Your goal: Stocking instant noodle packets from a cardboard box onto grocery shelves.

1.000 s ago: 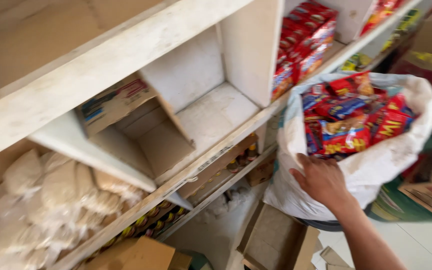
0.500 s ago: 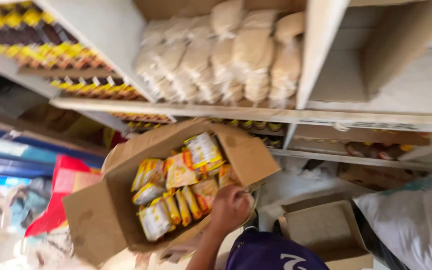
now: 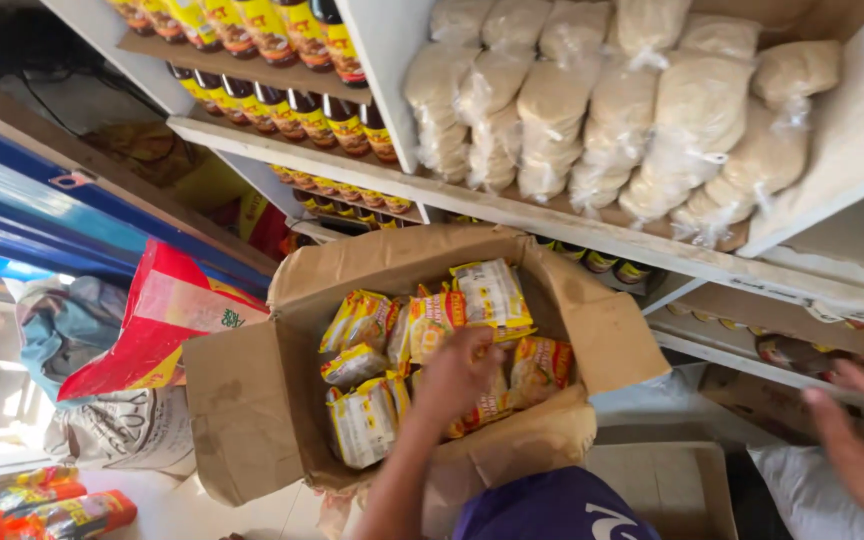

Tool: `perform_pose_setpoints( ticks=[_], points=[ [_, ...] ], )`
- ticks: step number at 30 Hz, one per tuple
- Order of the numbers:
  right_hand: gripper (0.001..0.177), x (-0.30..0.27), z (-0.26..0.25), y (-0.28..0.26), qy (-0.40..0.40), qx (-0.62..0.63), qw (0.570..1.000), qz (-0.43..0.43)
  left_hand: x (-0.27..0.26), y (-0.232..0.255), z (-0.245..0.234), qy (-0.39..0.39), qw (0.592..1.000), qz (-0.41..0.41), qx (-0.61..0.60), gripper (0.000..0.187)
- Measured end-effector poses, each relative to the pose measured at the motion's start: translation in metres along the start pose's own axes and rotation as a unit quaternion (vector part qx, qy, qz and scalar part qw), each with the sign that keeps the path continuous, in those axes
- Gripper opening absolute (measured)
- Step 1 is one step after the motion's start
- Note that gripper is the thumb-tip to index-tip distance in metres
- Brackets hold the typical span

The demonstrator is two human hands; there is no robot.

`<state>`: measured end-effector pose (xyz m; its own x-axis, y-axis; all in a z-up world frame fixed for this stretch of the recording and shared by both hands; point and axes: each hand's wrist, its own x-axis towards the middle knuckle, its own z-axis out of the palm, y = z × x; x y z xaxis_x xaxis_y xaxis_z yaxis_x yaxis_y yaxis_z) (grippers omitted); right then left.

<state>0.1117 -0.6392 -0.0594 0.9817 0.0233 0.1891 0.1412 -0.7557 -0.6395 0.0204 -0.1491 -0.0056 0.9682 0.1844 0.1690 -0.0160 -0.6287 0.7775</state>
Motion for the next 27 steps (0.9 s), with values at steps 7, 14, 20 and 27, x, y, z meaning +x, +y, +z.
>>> perform_pose_setpoints(
  ticks=[7,14,20,27],
  points=[
    [0.037,-0.02,0.047,-0.222,-0.081,-0.015,0.979,-0.188,-0.001,-0.117,-0.092,-0.034,0.952,-0.168,0.252,0.035],
    [0.035,-0.027,0.077,-0.266,-0.139,0.013,0.967,-0.212,-0.004,-0.144,-0.073,-0.034,0.951,-0.108,0.287,0.046],
    [0.064,-0.056,0.125,-0.262,-0.179,-0.054,0.92,-0.345,-0.012,-0.164,-0.054,0.048,0.952,-0.111,0.283,0.041],
    [0.069,-0.074,0.153,-0.239,-0.255,-0.104,0.892,-0.357,-0.034,-0.197,-0.015,-0.025,0.904,-0.057,0.422,0.056]
  ],
)
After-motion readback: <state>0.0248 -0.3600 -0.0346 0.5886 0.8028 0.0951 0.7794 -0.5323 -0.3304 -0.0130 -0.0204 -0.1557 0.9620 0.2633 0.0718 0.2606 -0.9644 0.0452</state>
